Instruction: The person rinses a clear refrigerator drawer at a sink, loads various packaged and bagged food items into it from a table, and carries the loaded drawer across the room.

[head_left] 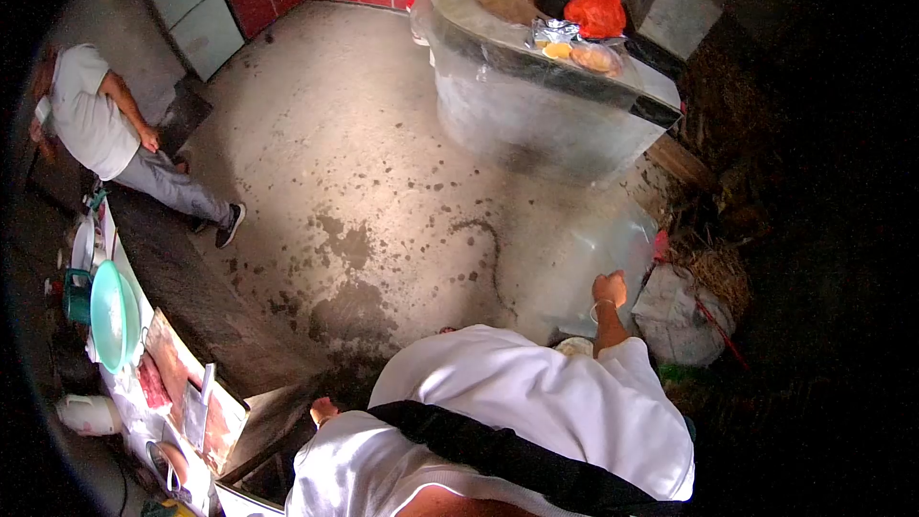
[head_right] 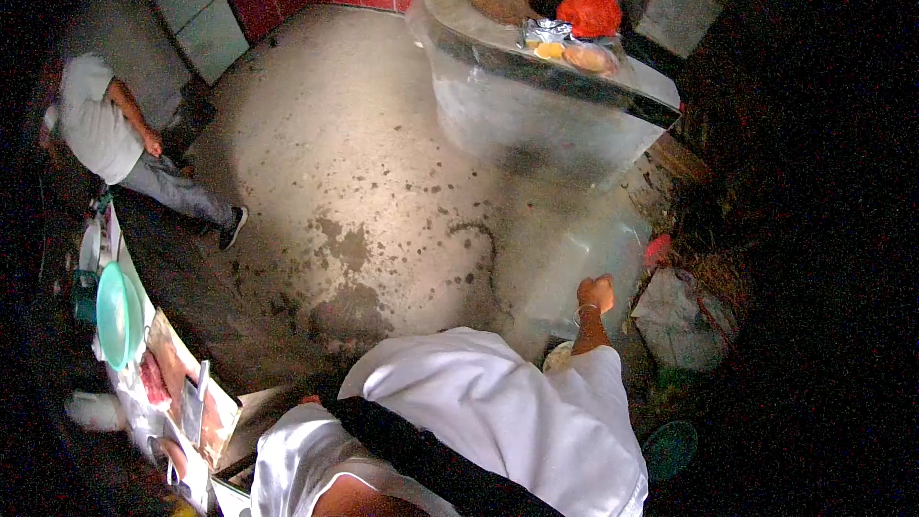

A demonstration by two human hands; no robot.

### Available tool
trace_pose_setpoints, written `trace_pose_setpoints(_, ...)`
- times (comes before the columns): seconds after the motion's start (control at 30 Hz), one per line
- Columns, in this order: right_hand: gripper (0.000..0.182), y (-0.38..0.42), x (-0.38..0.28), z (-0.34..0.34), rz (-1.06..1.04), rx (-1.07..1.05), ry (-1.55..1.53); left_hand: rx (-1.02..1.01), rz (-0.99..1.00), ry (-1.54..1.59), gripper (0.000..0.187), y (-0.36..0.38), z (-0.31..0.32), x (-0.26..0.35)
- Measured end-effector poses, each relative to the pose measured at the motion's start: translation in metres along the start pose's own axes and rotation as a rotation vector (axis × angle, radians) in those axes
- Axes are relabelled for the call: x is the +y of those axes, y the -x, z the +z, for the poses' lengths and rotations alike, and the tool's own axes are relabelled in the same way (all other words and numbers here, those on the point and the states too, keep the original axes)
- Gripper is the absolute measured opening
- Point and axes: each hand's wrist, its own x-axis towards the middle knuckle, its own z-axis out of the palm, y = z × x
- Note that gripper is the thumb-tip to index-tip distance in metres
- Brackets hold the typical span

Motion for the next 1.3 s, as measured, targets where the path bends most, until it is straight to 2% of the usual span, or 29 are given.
trace_pose_setpoints(0.13, 0.030, 0.004, -0.013, -0.009, -0.002, -0.038, 0.043, 0.001, 0.007, -0.014, 0.023, -0.003, 0.001, -0.002)
trace_pose_setpoints(0.23, 0.030, 0.003, -0.004, -0.003, -0.078, 0.020, 0.037, 0.006, 0.017, -0.031, 0.022, -0.006, 0.003, -0.005)
trace_pose_setpoints(0.33, 0.028, 0.010, -0.013, -0.020, -0.163, -0.018, -0.059, 0.014, 0.025, -0.051, 0.020, -0.009, 0.006, -0.009)
trace_pose_setpoints(0.53, 0.024, 0.006, -0.058, -0.035, -0.502, 0.155, -0.241, 0.066, 0.087, -0.141, 0.018, -0.028, 0.025, -0.023)
trace_pose_setpoints(0.73, 0.026, 0.031, -0.132, -0.111, -0.823, 0.242, -0.478, 0.293, 0.253, -0.468, 0.017, -0.082, 0.063, -0.036)
trace_pose_setpoints(0.77, 0.025, 0.035, -0.147, -0.123, -0.871, 0.233, -0.554, 0.298, 0.253, -0.454, 0.015, -0.081, 0.051, -0.031)
trace_pose_setpoints(0.87, 0.023, 0.064, -0.173, -0.164, -1.005, 0.244, -0.694, 0.373, 0.325, -0.291, 0.011, -0.074, -0.044, 0.035)
trace_pose_setpoints(0.93, 0.022, 0.087, -0.192, -0.184, -1.072, 0.207, -0.819, 0.396, 0.370, -0.056, 0.009, -0.061, -0.111, 0.083)
trace_pose_setpoints(0.97, 0.021, 0.090, -0.196, -0.188, -1.149, 0.194, -0.885, 0.113, 0.296, 0.732, 0.015, -0.031, -0.154, 0.114)
trace_pose_setpoints(1.0, 0.021, 0.099, -0.200, -0.195, -1.188, 0.184, -0.892, -0.035, 0.087, 1.526, 0.024, -0.001, -0.198, 0.144)
trace_pose_setpoints(1.03, 0.020, 0.108, -0.204, -0.205, -1.226, 0.175, -0.900, 0.017, 0.150, 1.405, 0.031, 0.003, -0.220, 0.166)
trace_pose_setpoints(1.07, 0.020, 0.118, -0.207, -0.214, -1.265, 0.165, -0.907, -0.089, 0.081, 1.653, 0.030, 0.019, -0.250, 0.186)
trace_pose_setpoints(1.17, 0.017, 0.148, -0.223, -0.228, -1.394, 0.127, -0.956, -0.161, 0.229, 1.814, 0.034, 0.036, -0.309, 0.224)
trace_pose_setpoints(1.27, 0.018, 0.177, -0.235, -0.231, -1.461, 0.034, -1.041, -0.235, 0.387, 2.004, 0.044, 0.035, -0.340, 0.243)
trace_pose_setpoints(1.3, 0.019, 0.188, -0.237, -0.234, -1.472, 0.005, -1.051, -0.231, 0.373, 2.055, 0.046, 0.034, -0.348, 0.248)
